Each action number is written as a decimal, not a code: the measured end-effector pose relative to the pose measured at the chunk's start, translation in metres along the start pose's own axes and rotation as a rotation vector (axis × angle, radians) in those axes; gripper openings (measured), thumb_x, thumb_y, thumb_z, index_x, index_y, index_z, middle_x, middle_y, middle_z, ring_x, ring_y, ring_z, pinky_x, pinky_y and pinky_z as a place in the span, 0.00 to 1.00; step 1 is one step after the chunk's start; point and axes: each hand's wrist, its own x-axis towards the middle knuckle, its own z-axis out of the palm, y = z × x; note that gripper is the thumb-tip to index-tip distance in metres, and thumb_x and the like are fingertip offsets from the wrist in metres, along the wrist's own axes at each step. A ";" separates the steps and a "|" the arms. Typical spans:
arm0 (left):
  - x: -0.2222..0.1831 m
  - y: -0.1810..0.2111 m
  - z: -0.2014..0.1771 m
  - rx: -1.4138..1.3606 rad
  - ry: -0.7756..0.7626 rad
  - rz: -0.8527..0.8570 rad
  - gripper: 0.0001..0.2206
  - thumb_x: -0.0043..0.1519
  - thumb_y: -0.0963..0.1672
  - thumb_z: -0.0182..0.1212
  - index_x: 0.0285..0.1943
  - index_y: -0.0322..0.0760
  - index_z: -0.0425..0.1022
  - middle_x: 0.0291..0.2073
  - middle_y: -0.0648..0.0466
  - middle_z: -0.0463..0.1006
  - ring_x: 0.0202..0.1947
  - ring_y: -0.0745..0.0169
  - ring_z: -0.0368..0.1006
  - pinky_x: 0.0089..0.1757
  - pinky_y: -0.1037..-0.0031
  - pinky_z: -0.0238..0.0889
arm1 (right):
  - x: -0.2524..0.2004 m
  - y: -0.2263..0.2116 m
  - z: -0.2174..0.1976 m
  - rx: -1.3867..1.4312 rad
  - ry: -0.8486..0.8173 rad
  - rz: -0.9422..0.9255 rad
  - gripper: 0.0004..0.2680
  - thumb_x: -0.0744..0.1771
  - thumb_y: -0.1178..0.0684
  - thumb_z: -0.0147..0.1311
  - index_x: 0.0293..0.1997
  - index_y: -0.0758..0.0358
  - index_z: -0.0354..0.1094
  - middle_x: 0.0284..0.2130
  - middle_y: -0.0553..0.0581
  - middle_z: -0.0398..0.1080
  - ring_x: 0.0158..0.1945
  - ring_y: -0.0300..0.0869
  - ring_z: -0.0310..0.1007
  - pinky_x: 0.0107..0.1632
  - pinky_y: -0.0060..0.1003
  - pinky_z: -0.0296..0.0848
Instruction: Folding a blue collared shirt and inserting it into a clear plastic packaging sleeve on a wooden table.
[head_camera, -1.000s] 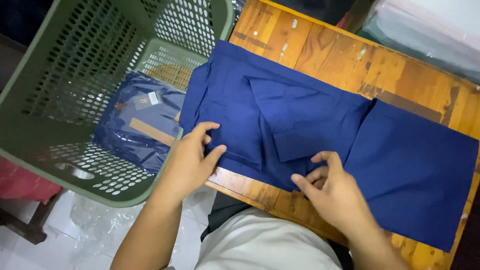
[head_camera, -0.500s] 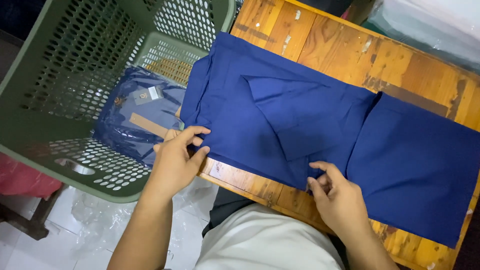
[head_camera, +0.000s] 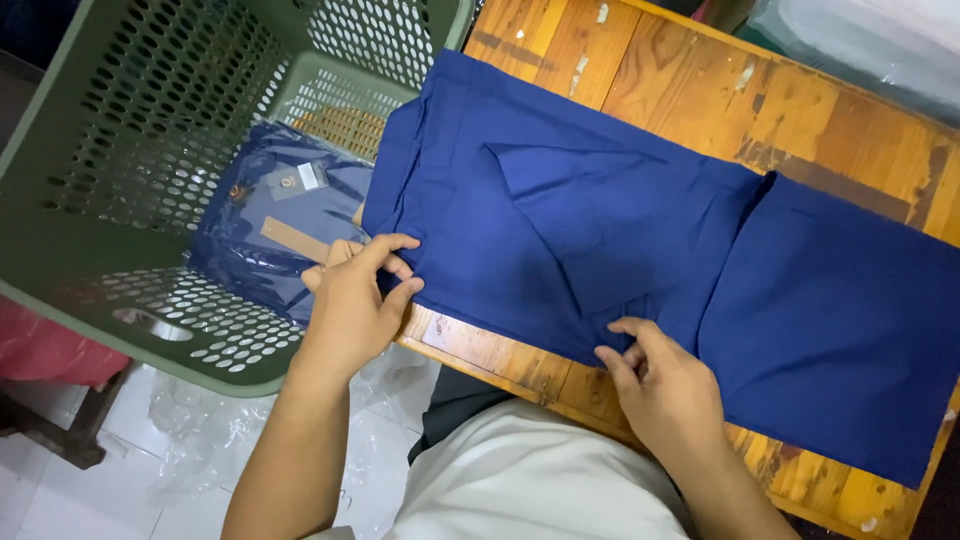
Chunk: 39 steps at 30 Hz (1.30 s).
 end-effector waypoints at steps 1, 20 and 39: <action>0.000 0.000 0.002 0.000 -0.003 -0.002 0.15 0.60 0.45 0.66 0.56 0.61 0.76 0.35 0.76 0.80 0.44 0.67 0.64 0.47 0.65 0.42 | 0.000 -0.001 0.001 0.000 -0.003 0.002 0.11 0.65 0.45 0.60 0.52 0.46 0.73 0.22 0.42 0.73 0.27 0.38 0.74 0.35 0.37 0.72; -0.013 0.047 0.050 0.324 -0.100 0.693 0.23 0.64 0.51 0.57 0.70 0.48 0.67 0.74 0.44 0.57 0.71 0.39 0.53 0.54 0.46 0.49 | 0.039 0.011 -0.037 -0.440 0.334 -0.398 0.19 0.63 0.59 0.57 0.62 0.51 0.71 0.50 0.61 0.68 0.48 0.58 0.68 0.47 0.48 0.68; 0.115 0.114 0.018 0.149 0.114 0.432 0.28 0.55 0.43 0.73 0.66 0.44 0.71 0.57 0.43 0.64 0.55 0.32 0.66 0.49 0.45 0.64 | 0.178 -0.019 -0.084 -0.120 0.583 -0.728 0.03 0.73 0.53 0.53 0.48 0.57 0.72 0.35 0.53 0.72 0.45 0.49 0.75 0.53 0.41 0.69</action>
